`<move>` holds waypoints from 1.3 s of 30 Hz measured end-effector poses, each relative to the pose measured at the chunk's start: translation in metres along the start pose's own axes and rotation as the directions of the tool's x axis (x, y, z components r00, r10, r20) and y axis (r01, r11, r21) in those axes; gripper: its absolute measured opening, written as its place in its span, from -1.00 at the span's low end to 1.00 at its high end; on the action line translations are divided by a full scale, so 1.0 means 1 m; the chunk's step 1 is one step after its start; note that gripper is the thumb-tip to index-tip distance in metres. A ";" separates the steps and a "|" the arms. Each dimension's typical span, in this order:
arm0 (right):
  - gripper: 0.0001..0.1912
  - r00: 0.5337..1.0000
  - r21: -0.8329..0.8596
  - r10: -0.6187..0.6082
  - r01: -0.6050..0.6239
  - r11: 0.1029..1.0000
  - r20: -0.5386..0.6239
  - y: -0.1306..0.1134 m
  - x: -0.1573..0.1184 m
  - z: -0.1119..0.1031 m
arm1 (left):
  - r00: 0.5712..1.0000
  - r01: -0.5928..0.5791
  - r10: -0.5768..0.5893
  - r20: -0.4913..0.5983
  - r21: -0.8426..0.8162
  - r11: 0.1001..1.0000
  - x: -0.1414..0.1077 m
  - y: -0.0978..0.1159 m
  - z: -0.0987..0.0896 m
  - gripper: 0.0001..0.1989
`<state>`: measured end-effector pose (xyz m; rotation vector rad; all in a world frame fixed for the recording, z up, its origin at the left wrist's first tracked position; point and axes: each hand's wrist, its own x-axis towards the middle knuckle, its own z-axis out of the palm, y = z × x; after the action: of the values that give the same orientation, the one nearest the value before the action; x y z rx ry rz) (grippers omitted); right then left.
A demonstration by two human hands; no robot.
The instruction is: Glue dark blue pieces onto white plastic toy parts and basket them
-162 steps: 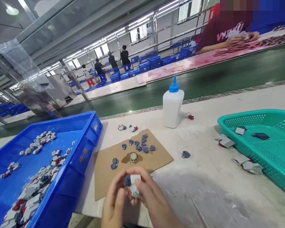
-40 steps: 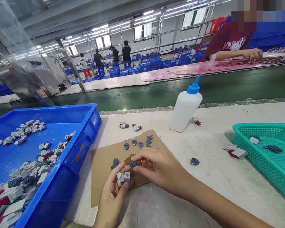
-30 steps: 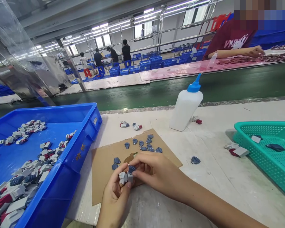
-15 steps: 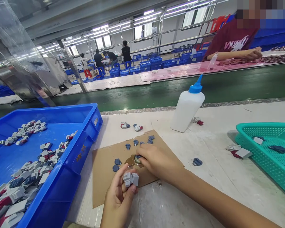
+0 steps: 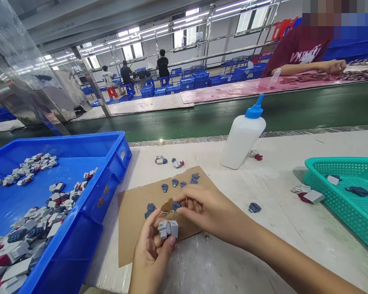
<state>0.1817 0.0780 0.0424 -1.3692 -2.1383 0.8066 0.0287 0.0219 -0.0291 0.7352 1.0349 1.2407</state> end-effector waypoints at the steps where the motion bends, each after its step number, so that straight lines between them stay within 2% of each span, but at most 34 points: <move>1: -0.76 1.000 0.028 -0.003 0.003 1.000 0.005 -0.002 -0.002 -0.001 | 1.000 -0.004 0.004 0.004 0.004 1.000 0.000 0.000 0.000 -0.37; 13: -0.82 0.993 0.060 -0.049 0.043 0.997 0.103 -0.006 -0.007 0.001 | 0.997 -0.023 0.018 0.076 0.062 0.998 0.000 -0.001 -0.004 -0.41; 19: -0.86 0.990 0.039 -0.057 0.052 0.998 0.129 -0.003 -0.011 0.001 | 0.996 -0.036 0.027 0.089 0.100 0.994 0.000 0.000 -0.003 -0.42; 26: -0.86 0.972 0.063 -0.086 0.074 0.995 0.218 -0.009 -0.009 -0.003 | 0.996 -0.053 0.046 0.075 0.096 0.994 -0.001 0.000 -0.003 -0.45; 30: -0.88 0.978 0.074 -0.093 0.080 0.994 0.185 -0.007 -0.009 0.005 | 0.998 -0.041 0.037 0.041 0.089 0.995 -0.002 0.001 -0.005 -0.52; 36: -0.82 0.989 0.119 -0.085 0.071 0.990 0.118 0.004 -0.015 0.018 | 1.000 -0.008 0.007 0.013 0.035 0.999 -0.001 0.005 -0.005 -0.50; 39: -0.65 0.980 0.034 -0.188 0.186 0.982 0.062 0.006 -0.017 0.022 | 0.998 -0.025 0.028 0.057 -0.038 0.999 0.001 0.007 -0.006 -0.52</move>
<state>0.1776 0.0594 0.0213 -1.1217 -2.2564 0.8128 0.0204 0.0241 -0.0251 0.7537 0.9550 1.2514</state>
